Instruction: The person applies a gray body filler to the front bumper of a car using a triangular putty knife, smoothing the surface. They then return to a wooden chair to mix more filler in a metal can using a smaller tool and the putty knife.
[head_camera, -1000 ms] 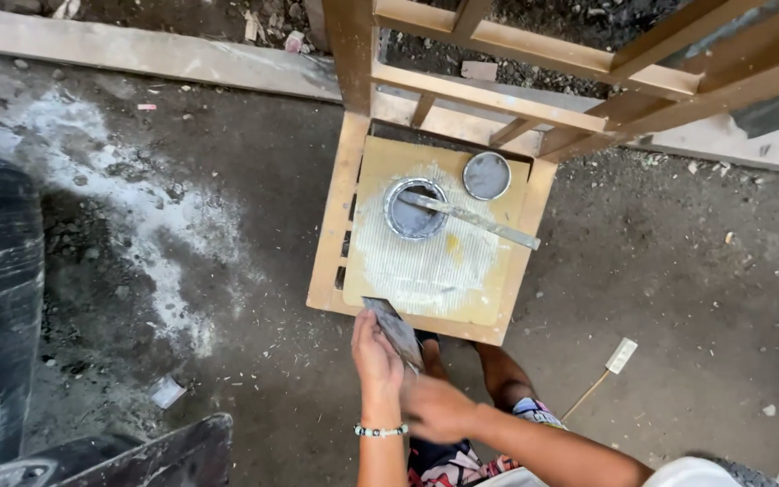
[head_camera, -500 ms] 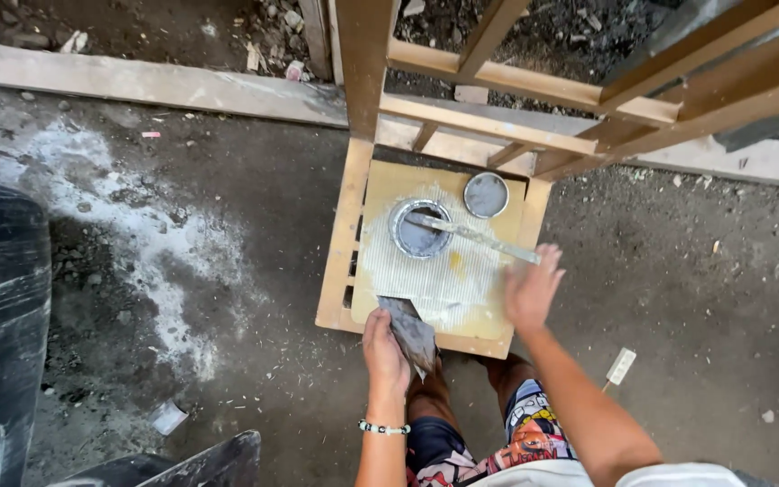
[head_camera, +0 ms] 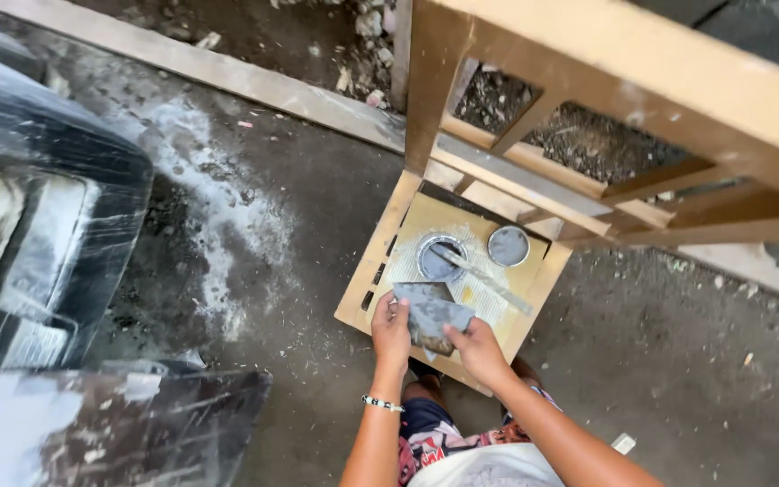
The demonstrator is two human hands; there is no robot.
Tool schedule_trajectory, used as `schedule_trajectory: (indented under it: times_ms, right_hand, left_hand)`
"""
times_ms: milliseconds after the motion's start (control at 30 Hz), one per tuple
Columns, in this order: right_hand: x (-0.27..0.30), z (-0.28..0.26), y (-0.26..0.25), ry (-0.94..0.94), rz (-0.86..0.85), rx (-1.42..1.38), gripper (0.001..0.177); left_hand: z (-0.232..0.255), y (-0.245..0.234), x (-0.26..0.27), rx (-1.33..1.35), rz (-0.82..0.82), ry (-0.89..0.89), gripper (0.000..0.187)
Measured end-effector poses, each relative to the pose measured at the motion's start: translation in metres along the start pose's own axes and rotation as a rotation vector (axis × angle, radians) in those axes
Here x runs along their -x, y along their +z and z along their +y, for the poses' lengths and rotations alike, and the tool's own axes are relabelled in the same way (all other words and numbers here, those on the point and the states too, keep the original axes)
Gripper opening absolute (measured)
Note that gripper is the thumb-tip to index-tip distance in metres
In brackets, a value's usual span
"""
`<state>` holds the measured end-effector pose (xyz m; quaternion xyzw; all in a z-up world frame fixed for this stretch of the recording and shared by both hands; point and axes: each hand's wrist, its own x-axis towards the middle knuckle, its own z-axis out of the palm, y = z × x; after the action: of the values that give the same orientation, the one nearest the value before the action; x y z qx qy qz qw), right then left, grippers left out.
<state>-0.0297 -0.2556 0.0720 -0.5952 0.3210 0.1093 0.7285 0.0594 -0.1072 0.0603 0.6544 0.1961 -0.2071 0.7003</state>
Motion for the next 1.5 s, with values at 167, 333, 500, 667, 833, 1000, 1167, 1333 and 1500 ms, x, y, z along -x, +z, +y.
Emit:
schedule_trajectory:
  times_ms: [167, 333, 500, 667, 833, 1000, 1167, 1333, 1500]
  right_hand:
    - [0.006, -0.071, -0.048, -0.042, 0.071, 0.100, 0.024]
    - [0.016, -0.096, -0.088, -0.024, 0.042, 0.045, 0.022]
    - [0.015, -0.113, -0.118, -0.030, 0.155, 0.157, 0.022]
    - [0.011, -0.114, -0.114, -0.130, 0.113, 0.501, 0.029]
    - [0.008, -0.100, -0.102, -0.347, 0.037, 0.669, 0.038]
    - [0.016, -0.134, -0.074, -0.182, -0.060, 0.966, 0.043]
    - [0.009, -0.130, -0.072, -0.191, -0.048, 1.073, 0.042]
    - [0.007, -0.127, -0.066, -0.206, -0.104, 1.074, 0.043]
    - [0.000, -0.104, -0.065, -0.025, 0.032, 0.686, 0.041]
  left_hand:
    - [0.037, 0.029, 0.034, 0.006, -0.097, -0.068, 0.034]
    - [0.038, 0.011, 0.058, 0.122, -0.047, 0.023, 0.028]
    - [0.045, -0.001, 0.065, 0.503, 0.329, -0.114, 0.031]
    - [-0.018, -0.020, 0.053, 0.119, 0.425, 0.127, 0.032]
    - [-0.041, -0.010, 0.035, 0.024, 0.403, -0.050, 0.033]
    - [-0.006, 0.018, 0.040, -0.241, 0.191, 0.037, 0.036]
    - [-0.039, 0.039, 0.022, -0.139, 0.060, -0.098, 0.039]
    - [-0.045, 0.054, 0.019, 0.081, -0.077, -0.118, 0.042]
    - [-0.053, 0.056, 0.021, -0.044, -0.043, 0.060, 0.045]
